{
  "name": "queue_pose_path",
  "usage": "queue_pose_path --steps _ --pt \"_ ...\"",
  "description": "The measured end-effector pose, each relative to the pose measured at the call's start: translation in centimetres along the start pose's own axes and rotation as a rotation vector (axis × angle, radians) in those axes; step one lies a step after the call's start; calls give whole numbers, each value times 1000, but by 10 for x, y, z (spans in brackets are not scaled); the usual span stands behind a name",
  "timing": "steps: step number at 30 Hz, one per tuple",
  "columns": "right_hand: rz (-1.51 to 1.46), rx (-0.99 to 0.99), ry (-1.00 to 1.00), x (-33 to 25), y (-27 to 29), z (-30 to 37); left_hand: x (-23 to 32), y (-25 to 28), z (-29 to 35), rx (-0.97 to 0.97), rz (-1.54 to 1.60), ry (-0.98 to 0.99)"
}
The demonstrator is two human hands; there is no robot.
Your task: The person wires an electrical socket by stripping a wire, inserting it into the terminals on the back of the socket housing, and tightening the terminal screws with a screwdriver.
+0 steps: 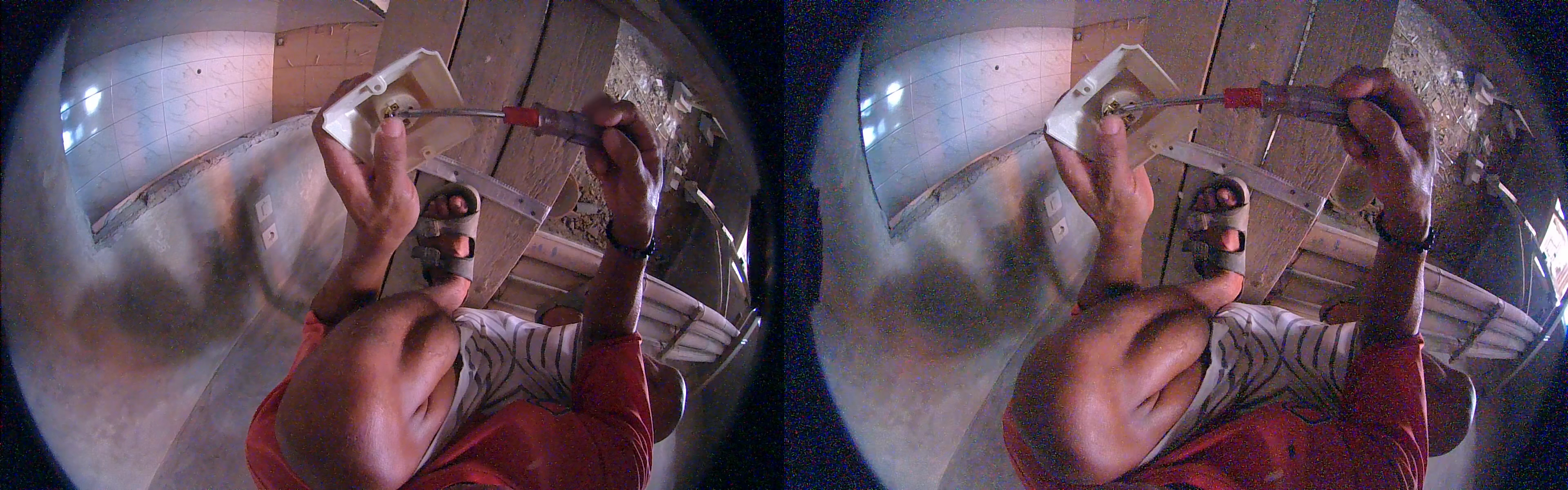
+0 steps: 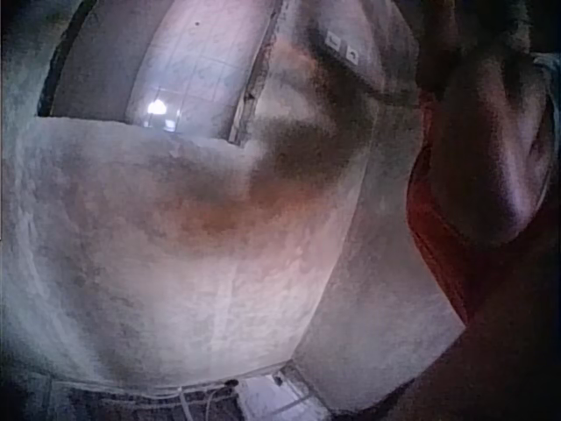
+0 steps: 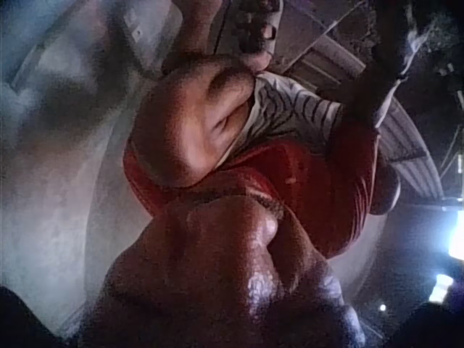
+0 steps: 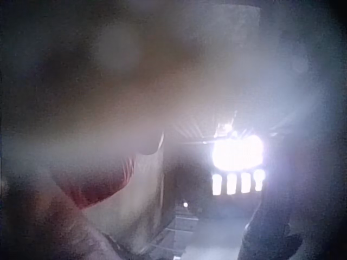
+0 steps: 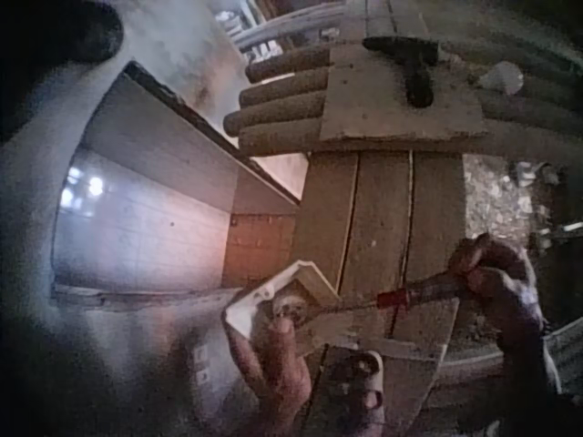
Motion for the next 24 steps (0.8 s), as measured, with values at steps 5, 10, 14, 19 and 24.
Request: queue_pose_path --steps 5,10,14,19,24 --pt "-32 -15 -12 2 -2 -1 5 -1 2 24 107 2" --pt "-14 -49 -18 2 -2 -2 1 0 1 4 25 -38" --pt "-4 -15 -11 2 -1 0 1 -2 2 2 86 -32" --pt "11 -24 -8 2 0 -1 -20 12 12 -39 169 -124" --pt "59 -87 34 1 1 -1 -51 39 30 -157 235 -293"
Point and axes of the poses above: each hand's wrist, its own z-axis away from the middle knuckle, its own y-axis out of the back of the hand, x = y × z, the point moved 10 cm from there along -z, towards the middle knuckle, and after that the axes turned 15 degrees about -y, right-handed, at the moved point
